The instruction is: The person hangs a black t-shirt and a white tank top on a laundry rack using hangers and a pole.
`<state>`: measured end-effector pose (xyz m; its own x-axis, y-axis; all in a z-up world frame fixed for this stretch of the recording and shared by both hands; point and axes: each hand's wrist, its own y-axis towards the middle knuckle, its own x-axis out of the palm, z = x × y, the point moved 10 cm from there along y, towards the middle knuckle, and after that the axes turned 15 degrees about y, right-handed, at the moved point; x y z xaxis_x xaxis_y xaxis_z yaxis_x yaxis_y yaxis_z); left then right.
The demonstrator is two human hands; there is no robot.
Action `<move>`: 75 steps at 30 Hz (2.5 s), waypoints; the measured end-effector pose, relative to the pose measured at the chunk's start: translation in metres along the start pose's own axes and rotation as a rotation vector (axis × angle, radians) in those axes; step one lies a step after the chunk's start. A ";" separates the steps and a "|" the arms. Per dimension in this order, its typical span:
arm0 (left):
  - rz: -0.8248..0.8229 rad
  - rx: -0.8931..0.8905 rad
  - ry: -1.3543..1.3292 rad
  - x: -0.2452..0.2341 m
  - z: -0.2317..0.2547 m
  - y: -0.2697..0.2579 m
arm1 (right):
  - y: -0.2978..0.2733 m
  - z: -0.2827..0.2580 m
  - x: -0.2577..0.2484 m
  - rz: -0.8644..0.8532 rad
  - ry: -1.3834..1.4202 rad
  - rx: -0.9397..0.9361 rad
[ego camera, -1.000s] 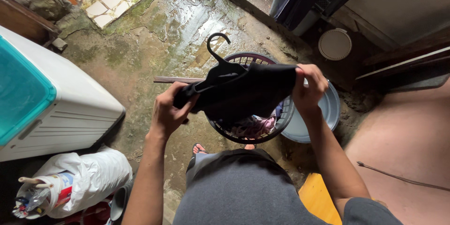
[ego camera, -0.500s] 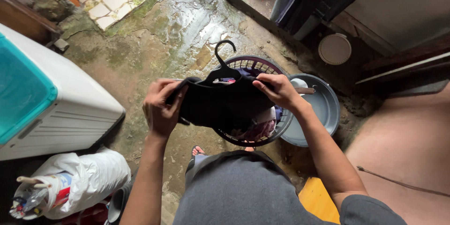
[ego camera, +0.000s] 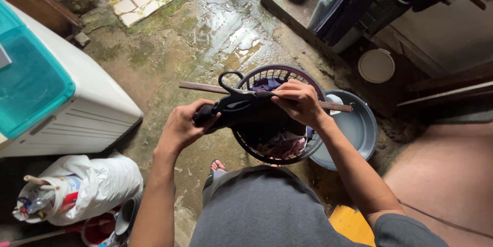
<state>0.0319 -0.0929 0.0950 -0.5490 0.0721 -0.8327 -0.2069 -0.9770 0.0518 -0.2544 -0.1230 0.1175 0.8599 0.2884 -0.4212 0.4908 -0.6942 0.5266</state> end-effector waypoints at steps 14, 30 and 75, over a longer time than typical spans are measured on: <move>0.271 -0.288 -0.101 -0.084 -0.064 -0.111 | 0.072 -0.055 0.060 -0.007 0.220 -0.218; 0.417 -0.400 0.195 -0.147 -0.120 -0.202 | 0.089 0.048 0.121 0.073 0.033 0.029; 0.176 -0.151 -0.146 -0.046 -0.169 -0.172 | -0.001 0.012 0.223 -0.298 0.261 0.393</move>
<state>0.2299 0.0377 0.0313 -0.6789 -0.0841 -0.7294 0.0191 -0.9951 0.0969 -0.0647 -0.0661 0.0140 0.7229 0.6288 -0.2864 0.6716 -0.7369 0.0769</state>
